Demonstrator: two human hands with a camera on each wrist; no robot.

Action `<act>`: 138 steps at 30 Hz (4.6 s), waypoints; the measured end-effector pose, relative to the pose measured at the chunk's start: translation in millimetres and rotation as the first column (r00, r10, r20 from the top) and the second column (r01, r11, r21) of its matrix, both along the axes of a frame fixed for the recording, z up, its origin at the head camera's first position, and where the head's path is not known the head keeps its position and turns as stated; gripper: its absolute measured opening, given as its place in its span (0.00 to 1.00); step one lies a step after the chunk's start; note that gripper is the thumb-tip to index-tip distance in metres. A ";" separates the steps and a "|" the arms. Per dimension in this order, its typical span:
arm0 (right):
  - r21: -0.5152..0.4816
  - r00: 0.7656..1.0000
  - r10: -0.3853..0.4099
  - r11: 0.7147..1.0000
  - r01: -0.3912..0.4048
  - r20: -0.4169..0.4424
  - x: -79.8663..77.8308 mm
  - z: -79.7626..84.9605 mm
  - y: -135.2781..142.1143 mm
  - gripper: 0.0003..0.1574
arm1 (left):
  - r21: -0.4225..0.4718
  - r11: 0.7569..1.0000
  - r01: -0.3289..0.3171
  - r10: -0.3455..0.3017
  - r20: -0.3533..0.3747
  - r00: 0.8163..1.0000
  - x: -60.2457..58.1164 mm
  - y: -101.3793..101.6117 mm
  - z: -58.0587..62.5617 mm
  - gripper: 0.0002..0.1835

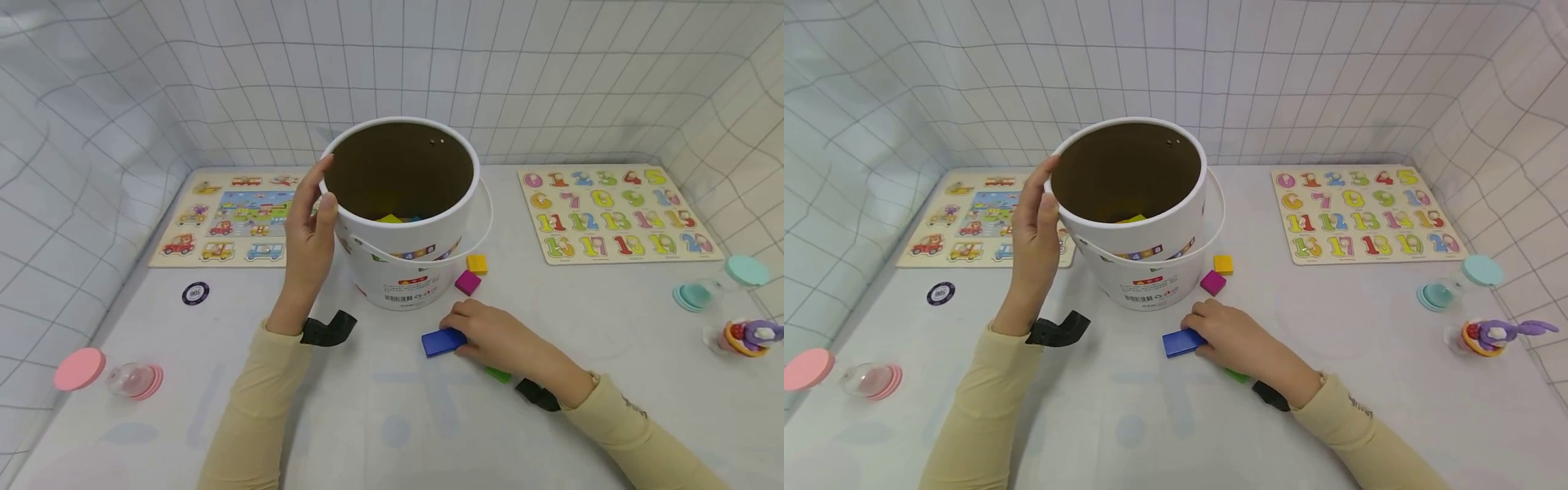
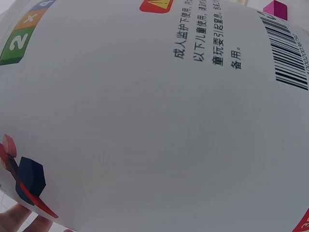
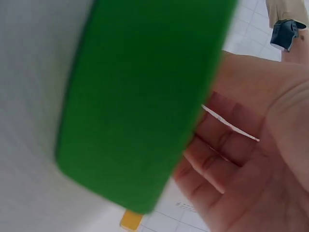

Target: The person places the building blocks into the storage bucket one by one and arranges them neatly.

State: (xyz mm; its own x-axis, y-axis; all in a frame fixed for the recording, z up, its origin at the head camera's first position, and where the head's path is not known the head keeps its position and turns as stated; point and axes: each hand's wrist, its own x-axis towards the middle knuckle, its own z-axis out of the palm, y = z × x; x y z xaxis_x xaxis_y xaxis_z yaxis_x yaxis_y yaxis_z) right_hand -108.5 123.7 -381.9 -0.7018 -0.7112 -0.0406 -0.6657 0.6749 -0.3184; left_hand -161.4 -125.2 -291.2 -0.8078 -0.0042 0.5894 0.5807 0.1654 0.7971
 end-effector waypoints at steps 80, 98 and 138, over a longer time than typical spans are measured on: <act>-0.247 0.869 0.171 0.967 -0.058 0.464 12.1 -7.8 87.1 0.35 | 0.006 1.000 -0.008 0.007 0.016 1.000 0.4 2.1 1.2 0.41; -0.259 0.915 -0.028 0.955 0.143 0.402 10.5 -15.0 72.6 0.28 | 0.026 1.000 0.006 -0.006 0.018 1.000 0.3 2.3 1.4 0.42; -0.635 0.970 -0.151 0.735 0.239 0.190 -72.9 153.4 -29.4 0.21 | -0.008 1.000 -0.004 0.005 0.023 1.000 3.3 0.6 2.2 0.39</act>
State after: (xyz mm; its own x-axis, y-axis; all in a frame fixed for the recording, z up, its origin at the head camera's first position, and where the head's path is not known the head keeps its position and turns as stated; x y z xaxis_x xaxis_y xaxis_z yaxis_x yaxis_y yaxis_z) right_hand -181.4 94.3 -228.5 -0.8487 -0.4438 0.2875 -0.4706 0.3862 -0.7933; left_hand -158.1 -124.6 -289.0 -0.8210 -0.0032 0.5710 0.5617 0.1745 0.8087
